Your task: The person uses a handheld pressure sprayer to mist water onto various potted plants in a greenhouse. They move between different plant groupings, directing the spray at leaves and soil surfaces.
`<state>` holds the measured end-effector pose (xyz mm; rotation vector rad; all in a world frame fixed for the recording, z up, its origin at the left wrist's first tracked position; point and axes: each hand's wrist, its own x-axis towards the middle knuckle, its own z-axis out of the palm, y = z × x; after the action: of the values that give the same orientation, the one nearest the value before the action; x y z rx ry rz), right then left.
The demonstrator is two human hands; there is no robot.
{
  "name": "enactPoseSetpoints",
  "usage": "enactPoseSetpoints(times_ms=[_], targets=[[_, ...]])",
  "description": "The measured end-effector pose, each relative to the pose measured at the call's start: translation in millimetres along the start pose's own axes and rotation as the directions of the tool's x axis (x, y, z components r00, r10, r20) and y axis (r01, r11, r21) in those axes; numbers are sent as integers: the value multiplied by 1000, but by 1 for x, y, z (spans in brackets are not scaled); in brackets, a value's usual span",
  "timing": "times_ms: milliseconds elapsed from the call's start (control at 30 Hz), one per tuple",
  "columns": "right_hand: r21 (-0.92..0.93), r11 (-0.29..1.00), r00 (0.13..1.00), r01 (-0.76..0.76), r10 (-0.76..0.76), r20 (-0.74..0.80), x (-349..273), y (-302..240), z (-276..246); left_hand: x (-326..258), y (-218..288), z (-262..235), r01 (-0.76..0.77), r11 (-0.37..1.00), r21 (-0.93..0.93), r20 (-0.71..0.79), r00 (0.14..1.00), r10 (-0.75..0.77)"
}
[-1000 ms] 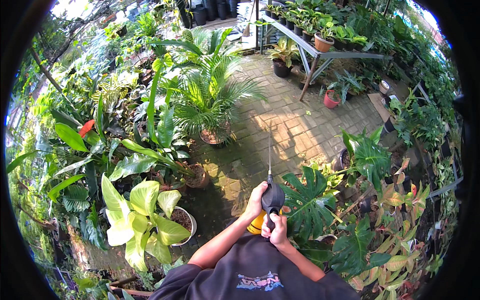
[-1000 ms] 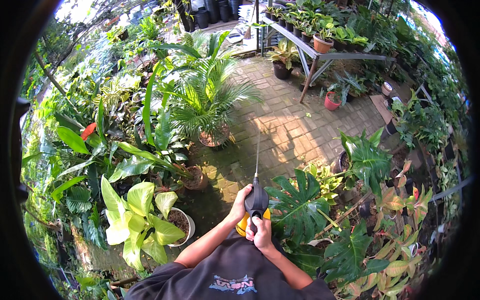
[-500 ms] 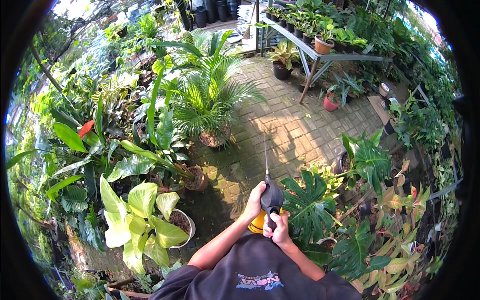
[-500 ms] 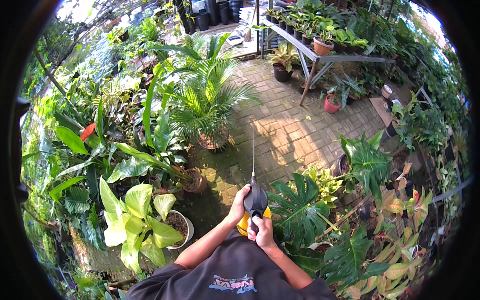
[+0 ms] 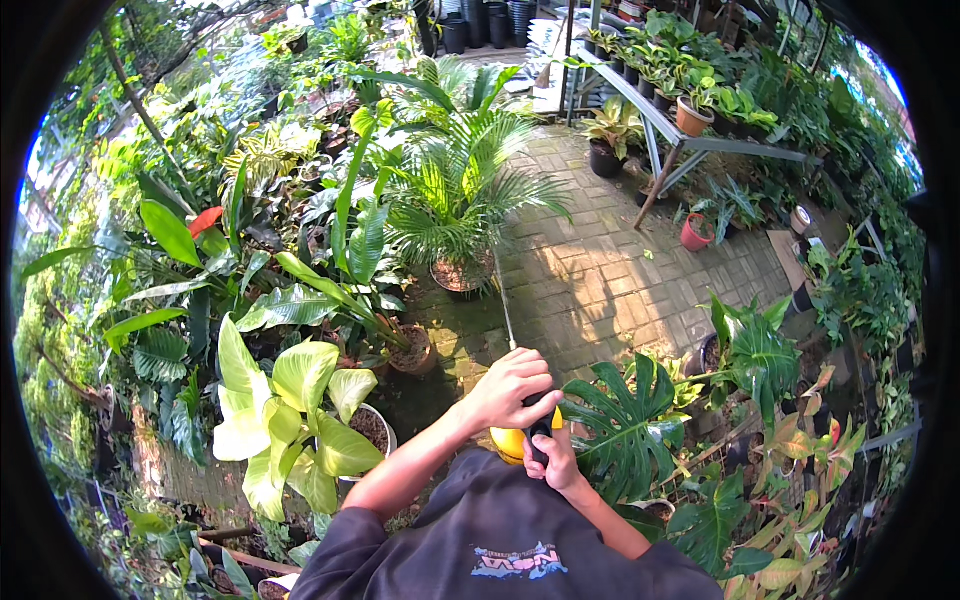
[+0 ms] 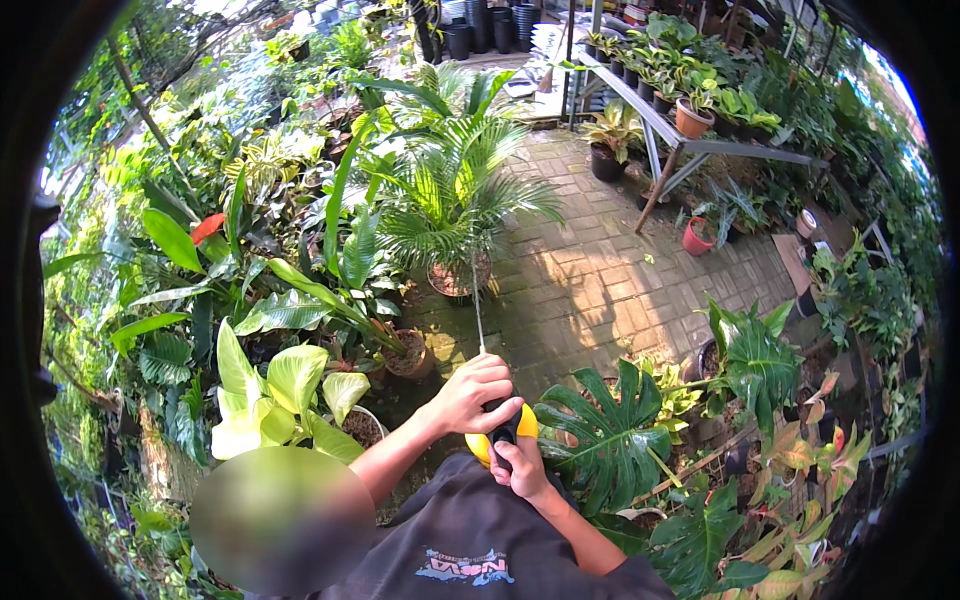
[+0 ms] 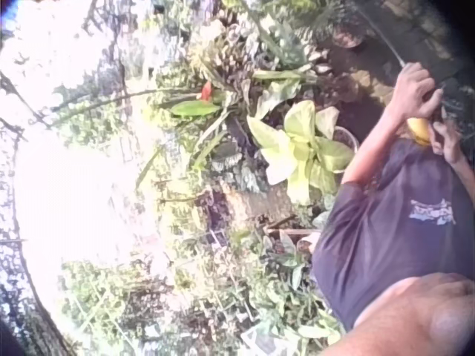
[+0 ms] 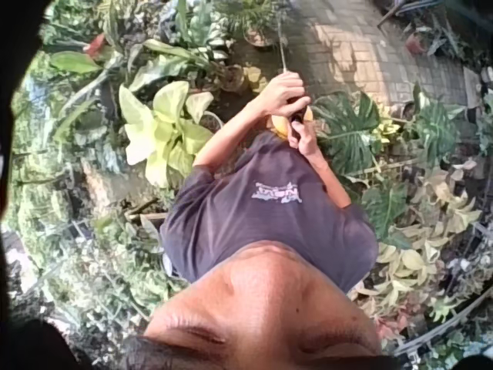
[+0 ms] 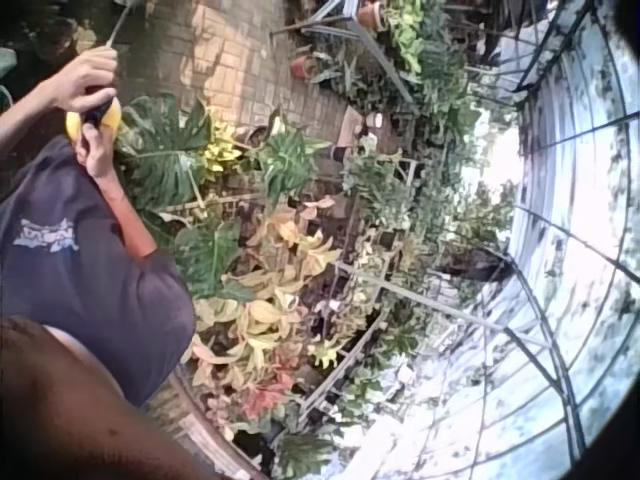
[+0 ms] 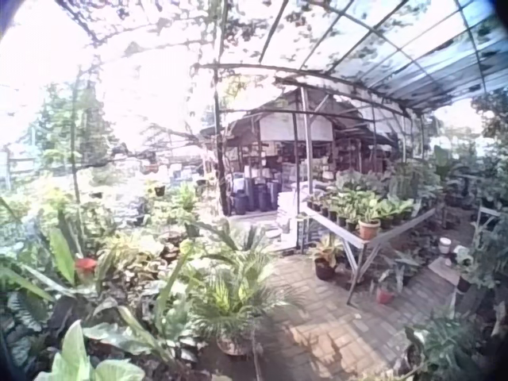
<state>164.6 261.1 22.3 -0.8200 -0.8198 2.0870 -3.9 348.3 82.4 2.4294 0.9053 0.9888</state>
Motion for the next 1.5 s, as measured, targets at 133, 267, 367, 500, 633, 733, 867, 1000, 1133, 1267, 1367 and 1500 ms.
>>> enactPoseSetpoints(times_ms=[133,267,367,500,633,733,867,1000,1133,1267,1367,1500], targets=[[27,999,998,-32,31,62,3,4,2,30,15,-36,-114,991,-73,44,992,118],[-28,998,996,-57,59,70,3,-2,8,43,35,-74,-58,998,-30,-198,979,50],[-50,999,999,-13,16,47,0,-11,14,45,53,-65,-88,994,69,-167,981,98],[-84,996,997,34,-28,67,-1,-18,21,35,54,-63,-185,982,37,-111,976,188],[-151,982,983,115,-90,160,1,-16,26,19,56,-78,-250,966,67,-194,946,259],[-193,981,994,-9,30,103,-4,-13,29,19,67,-75,-201,976,85,-115,971,210],[16,999,985,-34,31,168,-11,-3,39,20,68,-80,-230,973,25,-57,971,231],[-85,990,976,110,-92,198,-12,12,48,-7,71,-100,-225,967,119,-79,969,235],[-46,997,980,65,-55,190,-25,26,57,-12,89,-86,-201,978,54,20,980,200],[-54,998,987,28,-19,159,-34,36,72,-25,99,-109,-256,963,82,-41,965,260],[-116,990,985,82,-63,163,-49,44,85,-46,112,-123,-268,962,55,-113,955,273],[-149,986,990,75,-56,130,-73,59,101,-63,134,-104,-219,976,8,-61,974,219]])
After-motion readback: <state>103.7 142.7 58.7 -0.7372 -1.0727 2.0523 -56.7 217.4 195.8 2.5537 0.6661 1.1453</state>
